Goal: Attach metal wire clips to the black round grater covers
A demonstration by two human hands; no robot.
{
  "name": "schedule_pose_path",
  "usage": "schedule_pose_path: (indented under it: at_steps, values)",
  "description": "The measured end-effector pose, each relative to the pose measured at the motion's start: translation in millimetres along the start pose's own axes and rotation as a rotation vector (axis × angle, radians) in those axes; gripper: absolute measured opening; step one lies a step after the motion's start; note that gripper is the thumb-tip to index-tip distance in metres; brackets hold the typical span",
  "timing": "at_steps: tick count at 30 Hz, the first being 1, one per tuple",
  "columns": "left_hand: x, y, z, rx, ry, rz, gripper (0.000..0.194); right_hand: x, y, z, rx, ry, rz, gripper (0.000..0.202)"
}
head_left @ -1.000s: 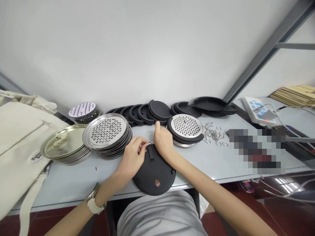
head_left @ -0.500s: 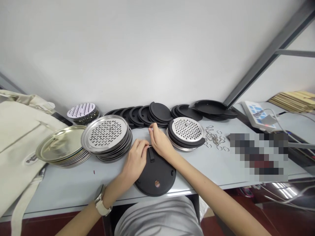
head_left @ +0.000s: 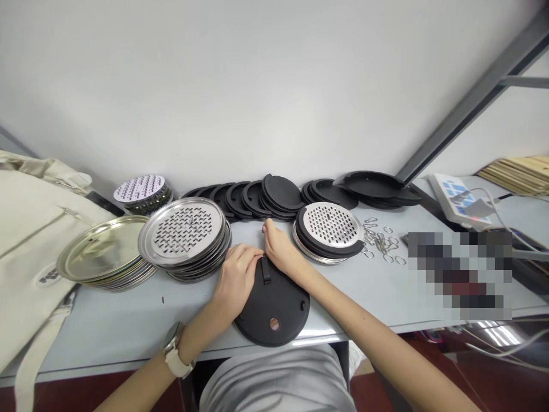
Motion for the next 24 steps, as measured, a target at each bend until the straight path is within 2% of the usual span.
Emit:
schedule_pose_path:
  at_steps: [8, 15, 24]
  values:
    - [-3.6, 2.4, 1.2, -0.036, -0.043, 0.039, 0.019, -1.2, 2.6, -2.8, -0.085, -0.087, -0.144, 0.021]
    - [-6.0, -0.7, 2.3, -0.013, -0.043, -0.01, 0.018, 3.2, 1.4, -6.7, -0.17, -0.156, -0.335, 0.03]
    - [-5.6, -4.3, 5.7, 0.042, -0.044, -0.075, 0.018, 4.0, 0.6, -8.8, -0.193, -0.183, -0.465, 0.031]
Point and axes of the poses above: each hand's wrist, its own z-axis towards the middle knuckle, its own x-axis out of the back of the hand, y = z × x, the point moved 7 cm from there along z, towards the middle knuckle
